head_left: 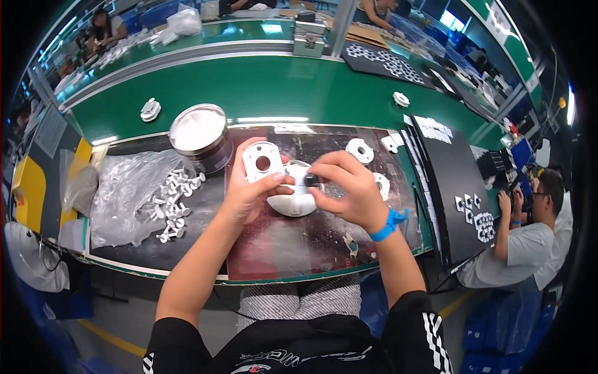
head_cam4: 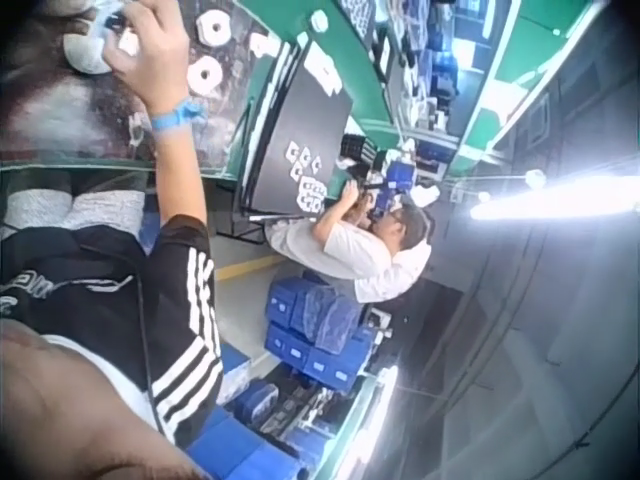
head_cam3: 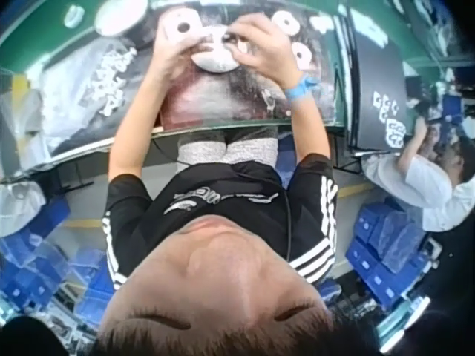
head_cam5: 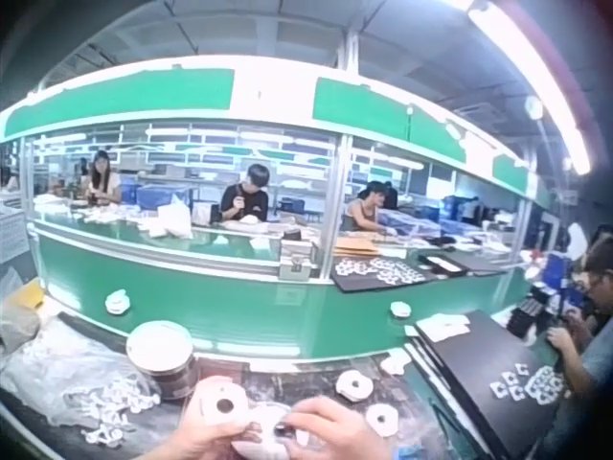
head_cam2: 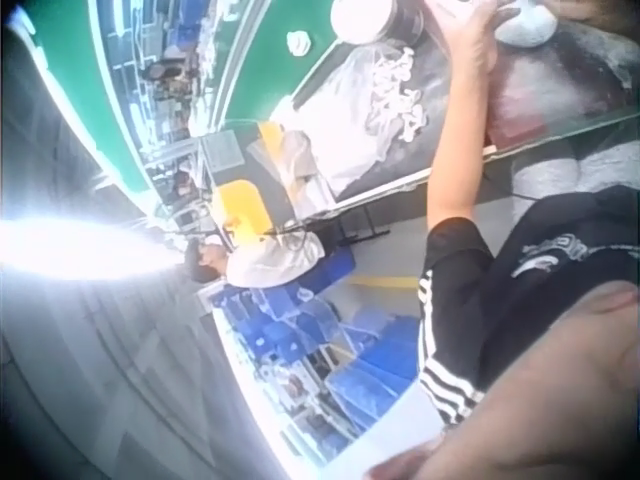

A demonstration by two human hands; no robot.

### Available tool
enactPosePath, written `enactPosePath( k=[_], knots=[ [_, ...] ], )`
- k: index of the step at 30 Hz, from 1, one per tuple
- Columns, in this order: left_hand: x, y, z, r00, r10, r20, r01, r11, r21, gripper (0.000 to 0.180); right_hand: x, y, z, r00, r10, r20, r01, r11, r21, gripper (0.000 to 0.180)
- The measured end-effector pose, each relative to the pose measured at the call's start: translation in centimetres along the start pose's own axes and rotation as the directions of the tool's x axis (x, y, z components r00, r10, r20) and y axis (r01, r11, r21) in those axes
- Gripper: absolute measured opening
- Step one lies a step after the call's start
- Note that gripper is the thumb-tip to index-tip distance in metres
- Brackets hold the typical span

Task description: Assembling small plastic clips and components into circular white lighting fixture housings at a factory workbench.

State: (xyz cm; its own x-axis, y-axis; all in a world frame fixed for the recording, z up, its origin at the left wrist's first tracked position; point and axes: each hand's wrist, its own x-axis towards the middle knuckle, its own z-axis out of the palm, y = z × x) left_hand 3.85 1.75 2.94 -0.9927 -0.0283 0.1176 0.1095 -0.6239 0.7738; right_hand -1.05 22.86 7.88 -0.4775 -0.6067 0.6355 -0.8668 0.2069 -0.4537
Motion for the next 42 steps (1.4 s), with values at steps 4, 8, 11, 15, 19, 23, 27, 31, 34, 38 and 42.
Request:
enactPosePath(
  k=[4, 8, 11, 15, 19, 23, 27, 31, 34, 38, 42],
  knots=[
    [0.6, -0.2, -1.0, 0.990, 0.128, -0.060, -0.122, 0.988, 0.095, 0.076, 2.4, 0.9, 2.6, 0.998, -0.050, 0.038, 0.048, 0.997, 0.069, 0.030],
    [0.9, -0.9, -1.7, 0.988, 0.071, -0.134, -0.077, 0.996, -0.042, 0.075, 2.6, 1.1, 3.9, 0.999, -0.004, -0.032, 0.010, 0.978, 0.207, 0.047],
    [0.7, -0.9, -1.6, 0.990, -0.023, -0.136, 0.006, 0.992, -0.123, 0.075, 0.6, 2.8, 5.6, 0.970, 0.232, 0.072, -0.225, 0.754, 0.617, 0.067],
    [0.5, -1.0, -1.2, 0.989, -0.082, -0.122, 0.063, 0.986, -0.155, 0.073, -0.6, 4.0, 6.2, 0.935, 0.290, 0.203, -0.348, 0.647, 0.678, 0.066],
    [0.4, -1.0, -1.2, 0.989, -0.087, -0.123, 0.063, 0.980, -0.187, 0.074, -0.8, 3.6, 7.1, 0.952, 0.288, 0.103, -0.259, 0.583, 0.770, 0.056],
    [0.4, 0.0, -0.8, 0.996, -0.062, -0.064, 0.056, 0.993, -0.101, 0.059, -0.6, 2.5, 6.1, 0.967, 0.255, 0.015, -0.181, 0.642, 0.745, 0.054],
    [0.4, 0.0, -0.6, 0.989, -0.098, -0.114, 0.097, 0.995, -0.017, 0.037, 0.9, 1.4, 3.8, 0.998, 0.020, -0.059, -0.013, 0.994, 0.110, 0.055],
    [0.3, -1.7, -0.6, 0.998, -0.051, -0.029, 0.053, 0.995, 0.080, 0.041, 1.0, 1.5, 4.1, 0.997, -0.068, -0.025, 0.068, 0.998, 0.013, 0.051],
    [0.3, -1.4, -0.3, 1.000, -0.022, -0.019, 0.025, 0.987, 0.160, 0.042, 0.8, 1.6, 3.9, 0.995, -0.095, -0.014, 0.094, 0.993, -0.064, 0.045],
    [0.3, -1.3, -0.1, 1.000, -0.017, -0.025, 0.021, 0.981, 0.195, 0.043, 0.8, 1.4, 3.9, 0.996, -0.081, -0.038, 0.079, 0.995, -0.056, 0.039],
    [0.0, -1.5, -0.5, 1.000, -0.001, -0.026, 0.006, 0.978, 0.208, 0.047, 0.8, 1.6, 4.6, 0.997, -0.075, -0.033, 0.073, 0.996, -0.056, 0.039]
  ],
)
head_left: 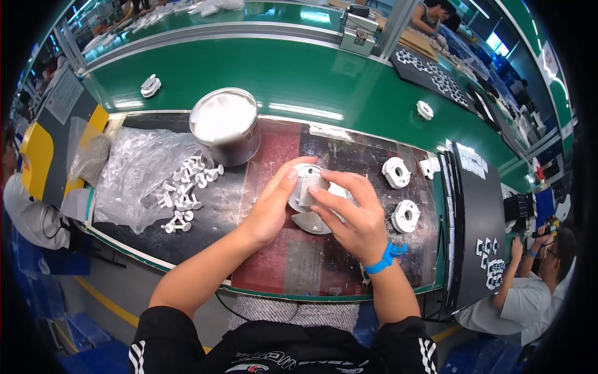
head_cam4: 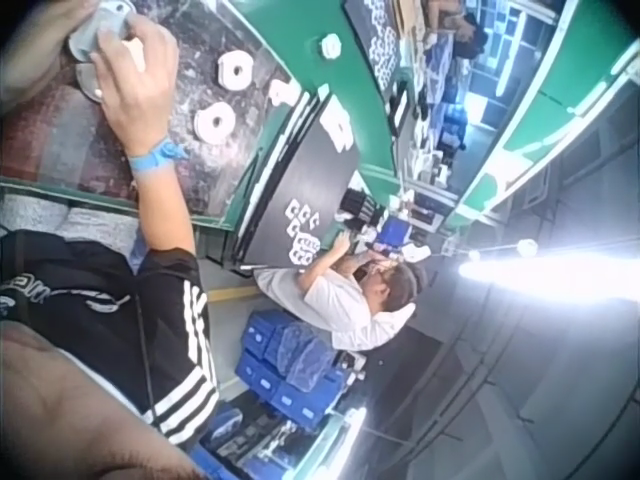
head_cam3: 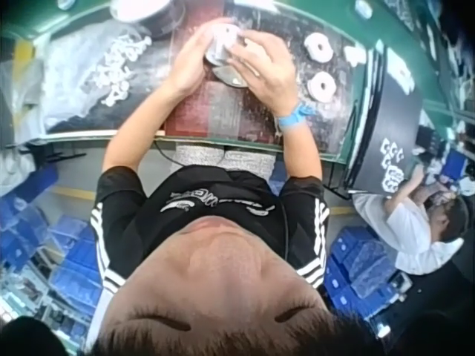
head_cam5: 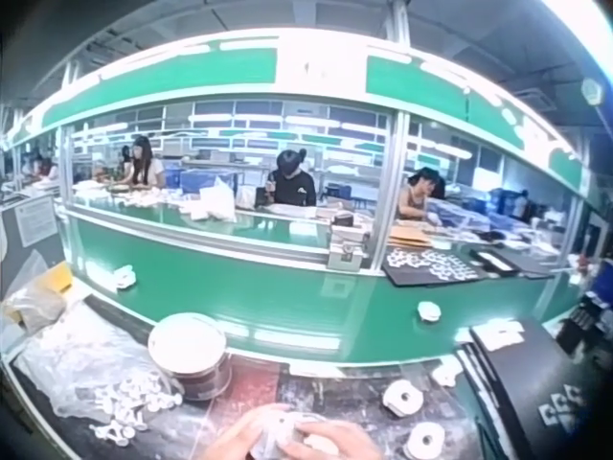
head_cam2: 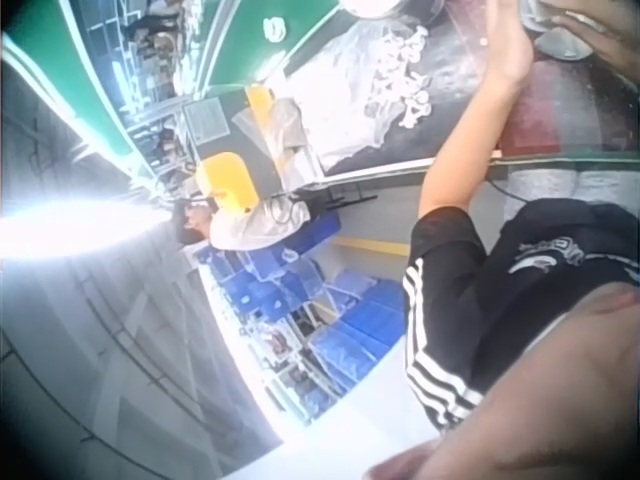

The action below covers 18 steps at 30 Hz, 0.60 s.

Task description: Assembling small plastic clips and components into circular white lighting fixture housings at a factory workbench.

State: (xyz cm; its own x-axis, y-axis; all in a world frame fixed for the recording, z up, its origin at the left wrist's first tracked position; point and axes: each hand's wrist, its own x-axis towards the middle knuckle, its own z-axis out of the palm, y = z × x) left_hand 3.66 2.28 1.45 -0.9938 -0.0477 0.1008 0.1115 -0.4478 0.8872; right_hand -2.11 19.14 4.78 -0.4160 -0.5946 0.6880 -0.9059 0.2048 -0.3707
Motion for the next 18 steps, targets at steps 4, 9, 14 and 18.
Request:
enactPosePath(
  k=[4, 9, 14, 18],
  knots=[
    [-0.3, -0.2, 0.3, 0.994, 0.071, -0.082, -0.053, 0.978, 0.200, 0.047, -0.3, 0.2, 0.1, 1.000, 0.018, 0.004, -0.018, 1.000, -0.019, 0.038],
    [-0.3, -0.1, 0.3, 0.995, 0.069, -0.073, -0.052, 0.976, 0.213, 0.047, -0.5, 0.2, 0.4, 1.000, 0.024, -0.007, -0.024, 0.999, -0.025, 0.036],
    [-0.3, -0.6, 0.2, 0.995, 0.019, -0.100, -0.016, 0.999, 0.030, 0.045, -0.3, 0.4, 0.5, 1.000, 0.000, -0.024, -0.001, 0.998, -0.068, 0.036],
    [-0.6, 0.4, 0.8, 0.990, -0.124, -0.065, 0.114, 0.984, -0.140, 0.042, -0.3, 1.0, 0.3, 0.998, -0.047, -0.028, 0.045, 0.997, -0.067, 0.035]
  ],
)
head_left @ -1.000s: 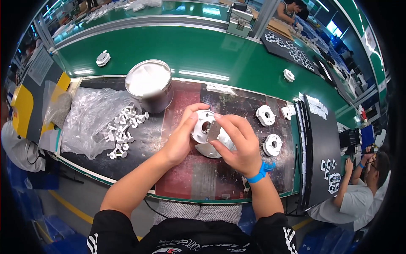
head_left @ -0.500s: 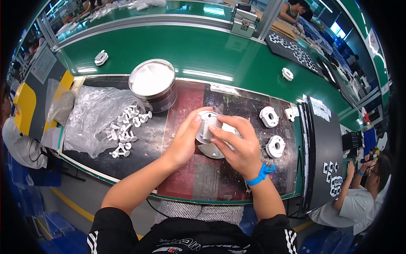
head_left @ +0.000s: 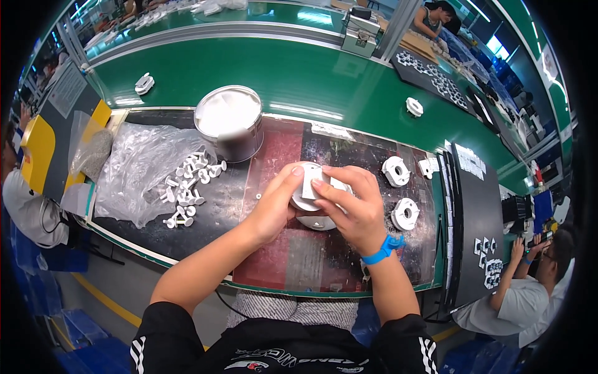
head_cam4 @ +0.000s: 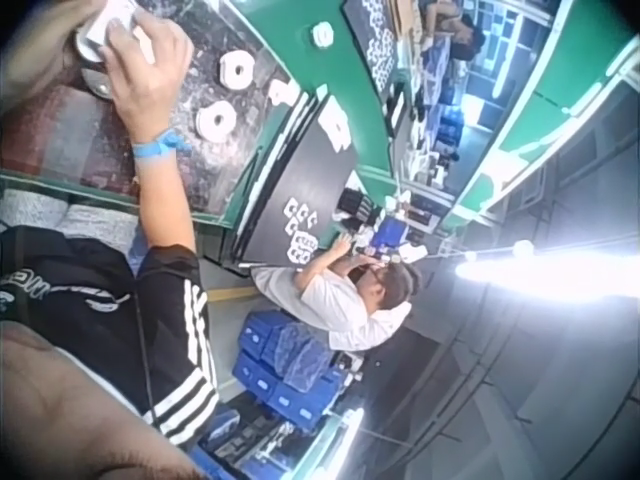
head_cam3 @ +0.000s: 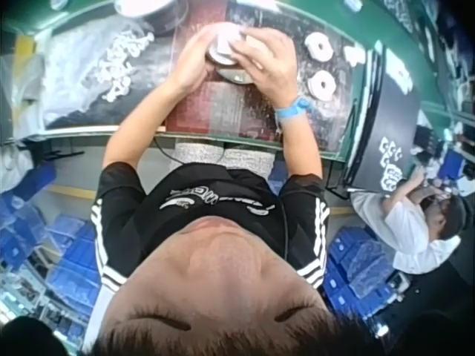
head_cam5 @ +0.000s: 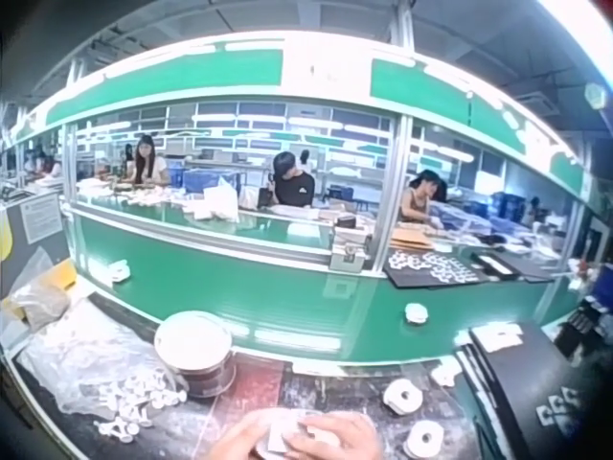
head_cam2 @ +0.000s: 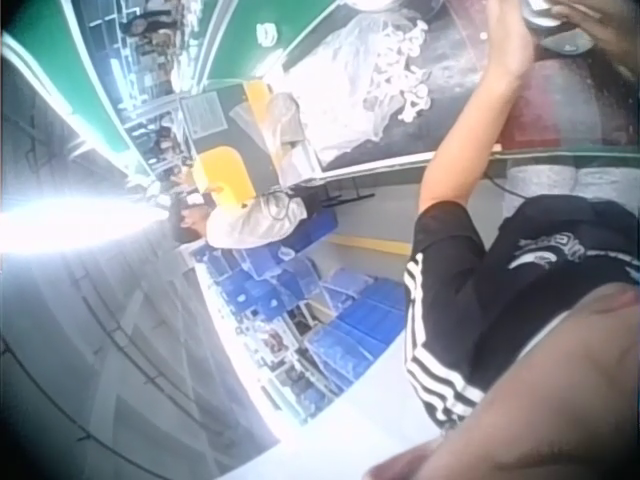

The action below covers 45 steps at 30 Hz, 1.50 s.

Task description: Assembling small plastic clips and components into circular white lighting fixture housings at a factory workbench.

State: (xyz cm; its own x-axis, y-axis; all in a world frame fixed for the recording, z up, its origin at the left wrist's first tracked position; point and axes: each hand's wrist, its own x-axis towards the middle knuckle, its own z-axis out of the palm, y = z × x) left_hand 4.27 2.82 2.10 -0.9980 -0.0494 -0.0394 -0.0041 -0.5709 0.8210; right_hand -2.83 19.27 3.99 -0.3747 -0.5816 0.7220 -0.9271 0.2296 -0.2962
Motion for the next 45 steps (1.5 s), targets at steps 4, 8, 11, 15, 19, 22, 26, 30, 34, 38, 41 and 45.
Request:
enactPosePath(
  k=[4, 8, 11, 15, 19, 22, 26, 30, 34, 38, 41, 45],
  knots=[
    [0.3, -0.7, -0.8, 0.998, 0.047, 0.043, -0.053, 0.986, 0.156, 0.042, -0.4, 0.4, -0.1, 0.995, 0.064, 0.070, -0.073, 0.987, 0.141, 0.037],
    [0.3, 0.1, -0.1, 0.997, -0.058, 0.060, 0.059, 0.998, -0.026, 0.042, -0.4, 0.2, -0.6, 0.994, 0.057, 0.090, -0.065, 0.994, 0.093, 0.046],
    [0.6, 0.5, -0.7, 0.988, -0.053, 0.145, 0.079, 0.980, -0.181, 0.040, -0.7, 0.6, -1.0, 0.992, 0.044, -0.116, -0.037, 0.997, 0.066, 0.049],
    [1.4, 0.9, -1.6, 0.999, 0.032, 0.035, -0.027, 0.993, -0.117, 0.040, -1.3, 0.0, -0.5, 0.969, -0.114, -0.221, 0.102, 0.993, -0.065, 0.032],
    [3.5, -0.8, -2.6, 0.995, 0.104, 0.008, -0.101, 0.981, -0.165, 0.034, 1.4, -3.8, 0.9, 0.954, -0.297, -0.039, 0.299, 0.952, 0.064, 0.029],
    [3.2, -0.5, -4.1, 0.997, 0.057, 0.048, -0.054, 0.997, -0.047, 0.043, 5.6, -8.8, 4.6, 0.919, -0.351, 0.181, 0.296, 0.916, 0.272, 0.022],
    [4.6, -2.9, -4.5, 0.990, 0.143, -0.018, -0.143, 0.990, 0.001, 0.051, 7.7, -10.3, 11.6, 0.798, -0.373, 0.474, 0.385, 0.920, 0.075, 0.011],
    [6.1, -4.5, -5.5, 0.974, 0.220, -0.054, -0.221, 0.975, -0.004, 0.046, 10.1, -9.3, 16.9, 0.677, -0.358, 0.643, 0.438, 0.898, 0.039, 0.009],
    [5.1, -3.6, -4.5, 0.990, 0.131, -0.055, -0.137, 0.983, -0.121, 0.042, 10.6, -8.1, 17.6, 0.624, -0.364, 0.692, 0.376, 0.916, 0.143, 0.007],
    [5.5, -4.4, -4.4, 0.989, 0.117, -0.095, -0.128, 0.984, -0.121, 0.044, 10.3, -7.8, 17.9, 0.618, -0.321, 0.718, 0.295, 0.941, 0.166, 0.010],
    [4.8, -3.2, -4.3, 0.985, 0.148, -0.086, -0.148, 0.989, -0.003, 0.047, 10.0, -7.6, 18.3, 0.651, -0.299, 0.697, 0.258, 0.952, 0.167, 0.013],
    [5.0, -2.9, -4.7, 0.977, 0.207, -0.056, -0.210, 0.976, -0.054, 0.041, 10.1, -8.7, 17.8, 0.691, -0.291, 0.662, 0.312, 0.946, 0.090, 0.011]
  ],
)
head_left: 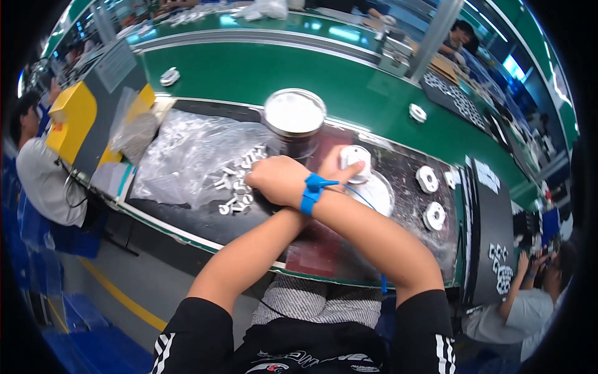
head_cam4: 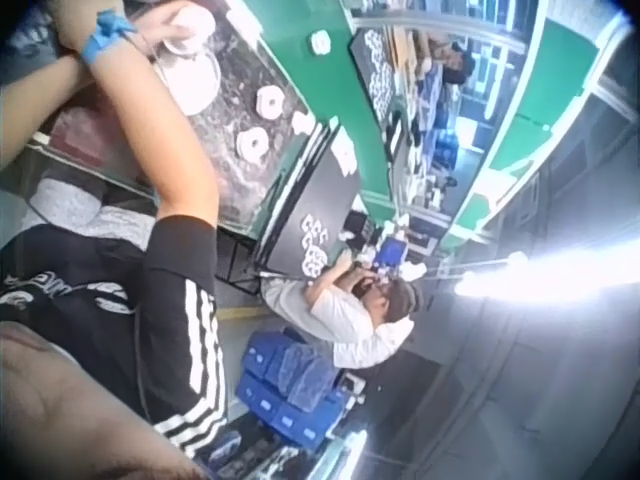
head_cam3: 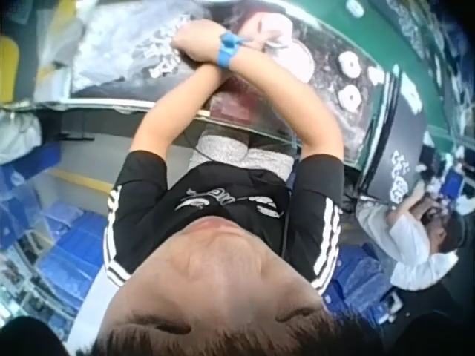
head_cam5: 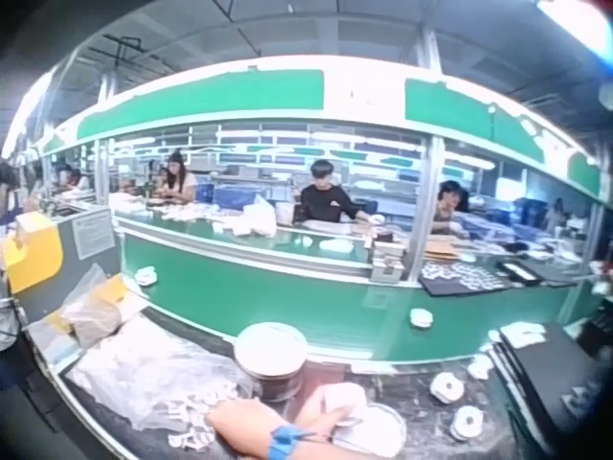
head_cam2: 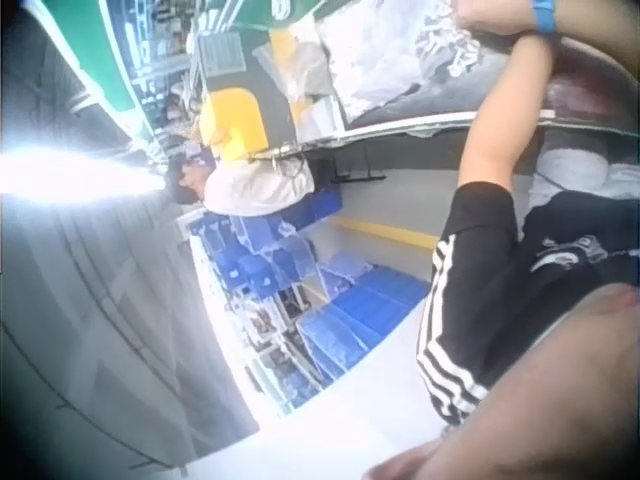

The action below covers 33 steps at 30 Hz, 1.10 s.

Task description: Assembling small plastic clips and components into circular white lighting fixture housings at a factory workbench.

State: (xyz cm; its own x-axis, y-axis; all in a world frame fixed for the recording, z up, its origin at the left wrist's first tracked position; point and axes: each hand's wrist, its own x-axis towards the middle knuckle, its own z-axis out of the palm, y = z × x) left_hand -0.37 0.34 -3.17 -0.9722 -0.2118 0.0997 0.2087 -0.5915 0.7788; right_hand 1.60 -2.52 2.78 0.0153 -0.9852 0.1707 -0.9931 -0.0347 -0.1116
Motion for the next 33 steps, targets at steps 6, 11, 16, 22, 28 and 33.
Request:
enactPosePath(
  k=[6, 11, 16, 22, 28, 33],
  knots=[
    [-1.1, 4.7, 1.8, 0.986, -0.006, 0.164, 0.038, 0.981, -0.192, 0.043, -3.8, -6.4, -2.9, 0.924, -0.081, -0.373, 0.040, 0.993, -0.115, 0.012],
    [-1.3, 6.1, 0.3, 0.973, -0.096, 0.208, 0.206, 0.765, -0.610, 0.041, -10.2, -9.7, -5.2, 0.818, -0.125, -0.561, 0.195, 0.978, 0.066, 0.028],
    [-1.3, 6.2, -0.5, 0.952, -0.010, 0.307, 0.261, 0.552, -0.792, 0.049, -16.8, -5.7, -6.6, 0.684, 0.143, -0.716, -0.048, 0.987, 0.151, 0.014],
    [-1.4, 7.0, -0.8, 0.924, 0.062, 0.378, 0.263, 0.615, -0.743, 0.052, -18.4, -4.3, -7.9, 0.616, 0.318, -0.720, -0.216, 0.948, 0.233, 0.014],
    [-2.1, 8.8, -0.4, 0.816, 0.171, 0.552, 0.355, 0.605, -0.713, 0.061, -16.7, -0.4, -6.9, 0.741, 0.520, -0.425, -0.441, 0.854, 0.275, 0.010],
    [-5.4, 8.7, 1.1, 0.481, -0.041, 0.876, 0.587, 0.757, -0.287, 0.070, -12.2, 3.5, -5.1, 0.969, -0.023, -0.246, 0.055, 0.991, 0.125, 0.028]
  ],
)
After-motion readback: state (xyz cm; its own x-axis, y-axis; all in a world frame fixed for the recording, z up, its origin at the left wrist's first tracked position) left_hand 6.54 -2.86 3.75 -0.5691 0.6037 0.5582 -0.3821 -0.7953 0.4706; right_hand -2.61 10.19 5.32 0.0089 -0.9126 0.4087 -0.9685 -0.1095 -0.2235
